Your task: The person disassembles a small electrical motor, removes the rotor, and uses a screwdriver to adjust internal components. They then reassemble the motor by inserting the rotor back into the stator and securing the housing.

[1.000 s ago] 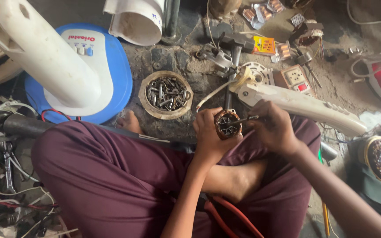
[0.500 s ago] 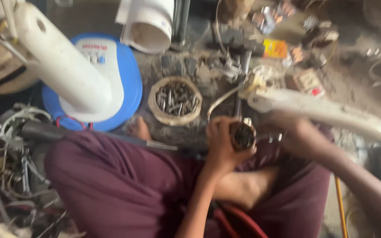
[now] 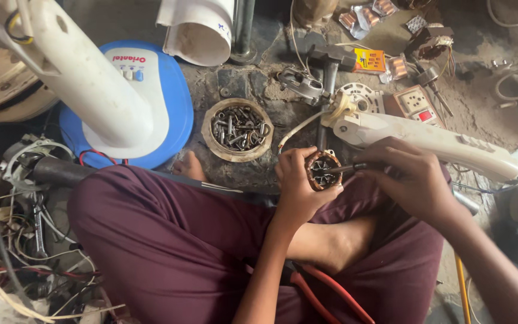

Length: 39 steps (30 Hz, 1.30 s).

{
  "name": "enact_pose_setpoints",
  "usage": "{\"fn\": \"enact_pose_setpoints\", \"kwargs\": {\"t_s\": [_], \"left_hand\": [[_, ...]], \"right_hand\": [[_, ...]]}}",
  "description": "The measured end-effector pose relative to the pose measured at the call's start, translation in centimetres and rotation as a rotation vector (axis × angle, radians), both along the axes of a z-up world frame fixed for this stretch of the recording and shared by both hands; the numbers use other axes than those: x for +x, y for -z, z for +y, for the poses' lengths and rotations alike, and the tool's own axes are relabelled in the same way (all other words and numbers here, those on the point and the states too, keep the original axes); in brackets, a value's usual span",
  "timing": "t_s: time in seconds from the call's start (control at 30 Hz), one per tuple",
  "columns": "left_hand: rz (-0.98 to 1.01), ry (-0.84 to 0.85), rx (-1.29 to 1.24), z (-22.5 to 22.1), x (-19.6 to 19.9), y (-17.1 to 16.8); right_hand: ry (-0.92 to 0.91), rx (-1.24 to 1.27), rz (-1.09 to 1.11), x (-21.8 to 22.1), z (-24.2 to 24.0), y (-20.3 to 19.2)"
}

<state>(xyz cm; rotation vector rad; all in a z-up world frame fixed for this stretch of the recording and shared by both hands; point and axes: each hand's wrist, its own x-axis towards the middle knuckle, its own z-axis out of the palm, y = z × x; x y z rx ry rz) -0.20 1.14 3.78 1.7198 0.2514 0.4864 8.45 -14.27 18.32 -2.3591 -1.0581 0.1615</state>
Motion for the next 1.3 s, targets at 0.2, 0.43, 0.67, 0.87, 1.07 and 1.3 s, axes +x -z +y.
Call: {"fn": "enact_pose_setpoints", "kwargs": {"t_s": [0.2,0.43,0.67,0.87,1.07,1.3], "left_hand": [[-0.024,0.000,0.019,-0.3,0.1,0.7],[-0.072,-0.002,0.045,-0.2,-0.1,0.3],[0.000,0.020,-0.041,-0.1,-0.1,-0.6],[0.047,0.035,-0.051,0.4,0.0,-0.5],[0.042,0.027,-0.042,0.3,0.0,-0.4],[0.045,0.015,-0.017,-0.1,0.1,-0.6]], "right_hand": [[-0.169,-0.126,-0.012,0.4,1.3,-2.5],[-0.592,-0.394,-0.532,0.5,3.2,-3.5],[-0.364,-0.652,-0.616,-0.2,4.3,-1.2],[-0.515,-0.553,-0.440,1.9,3.7,-3.7],[-0.644,-0.670,-0.432,2.5,4.0,-3.3],[-0.156,-0.788,-0.085,2.3,4.2,0.1]]}}
